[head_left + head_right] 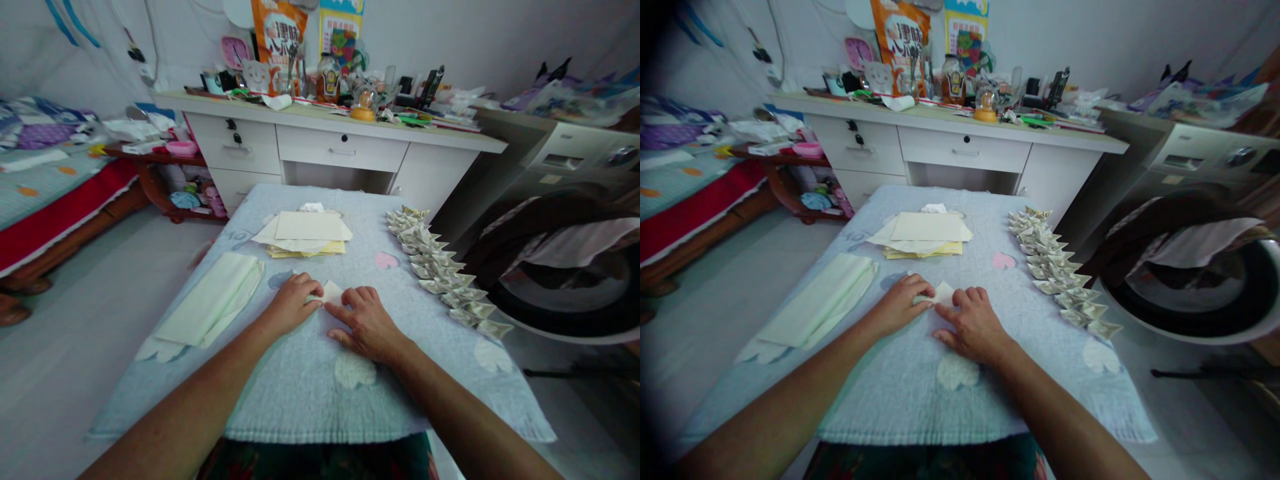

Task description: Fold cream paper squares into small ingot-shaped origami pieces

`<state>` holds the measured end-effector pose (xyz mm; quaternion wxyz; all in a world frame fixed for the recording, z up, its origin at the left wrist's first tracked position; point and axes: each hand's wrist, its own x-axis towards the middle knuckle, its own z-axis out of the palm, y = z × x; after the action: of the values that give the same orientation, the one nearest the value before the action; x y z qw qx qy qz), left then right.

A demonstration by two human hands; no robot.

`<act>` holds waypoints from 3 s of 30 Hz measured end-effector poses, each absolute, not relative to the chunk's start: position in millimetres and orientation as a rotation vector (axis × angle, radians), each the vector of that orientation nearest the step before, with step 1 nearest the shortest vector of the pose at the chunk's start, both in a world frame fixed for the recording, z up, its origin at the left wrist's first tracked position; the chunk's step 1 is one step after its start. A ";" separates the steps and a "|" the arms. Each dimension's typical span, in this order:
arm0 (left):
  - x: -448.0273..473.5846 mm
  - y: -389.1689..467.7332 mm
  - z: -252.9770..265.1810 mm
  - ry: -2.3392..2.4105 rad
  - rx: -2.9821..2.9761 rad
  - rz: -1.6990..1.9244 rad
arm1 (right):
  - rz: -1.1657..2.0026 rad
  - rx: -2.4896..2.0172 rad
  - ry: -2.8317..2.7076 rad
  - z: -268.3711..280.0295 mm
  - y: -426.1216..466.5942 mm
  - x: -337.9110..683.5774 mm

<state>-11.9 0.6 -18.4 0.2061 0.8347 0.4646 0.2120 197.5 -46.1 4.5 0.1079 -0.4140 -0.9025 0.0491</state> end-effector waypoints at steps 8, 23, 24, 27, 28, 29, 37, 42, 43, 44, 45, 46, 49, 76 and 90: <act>-31.0 5.8 -9.6 1.353 2.308 0.452 | 0.150 -1.230 -2.644 2.6 -46.5 196.4; -35.3 7.4 -8.4 1.356 2.244 0.447 | 0.170 -1.099 -2.698 -6.3 -44.1 191.9; -34.2 6.4 -9.7 1.374 2.252 0.444 | 0.162 -1.100 -2.701 -6.1 -44.4 191.1; -32.9 4.4 -13.0 1.384 2.265 0.424 | 0.146 -1.106 -2.710 -5.3 -45.3 189.0; -33.2 4.1 -13.5 1.374 2.267 0.416 | 0.145 -1.108 -2.712 -5.1 -45.5 188.6; -33.5 4.0 -13.7 1.364 2.269 0.409 | 0.146 -1.112 -2.713 -4.9 -45.6 188.4; -35.7 4.2 -7.0 1.341 2.257 0.327 | 0.189 -1.146 -2.717 2.7 -45.8 198.1; -36.9 6.0 -6.9 1.333 2.256 0.321 | 0.200 -1.196 -2.720 9.2 -48.1 211.6; -37.0 6.2 -7.3 1.331 2.256 0.323 | 0.196 -1.207 -2.719 9.8 -48.6 215.2; -37.1 6.4 -7.6 1.329 2.256 0.325 | 0.190 -1.220 -2.715 10.2 -49.3 219.2; -37.1 6.4 -7.8 1.330 2.255 0.325 | 0.185 -1.236 -2.711 10.5 -50.1 223.7; -37.1 6.3 -7.8 1.330 2.256 0.324 | 0.178 -1.254 -2.705 10.7 -51.1 228.4; -37.1 5.6 -7.0 1.331 2.249 0.320 | 0.157 -1.319 -2.690 10.9 -55.3 242.8; -30.1 1.8 -9.2 1.233 2.368 0.393 | 0.288 -1.150 -2.604 6.5 -20.3 188.3; -38.7 1.4 1.0 1.360 2.299 0.258 | 0.297 -1.108 -2.499 -14.5 -14.6 194.7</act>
<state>-38.7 1.4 1.0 0.2271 0.8343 0.4935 0.0936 194.7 -14.6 -14.5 0.1948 -0.3954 -0.8914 0.1060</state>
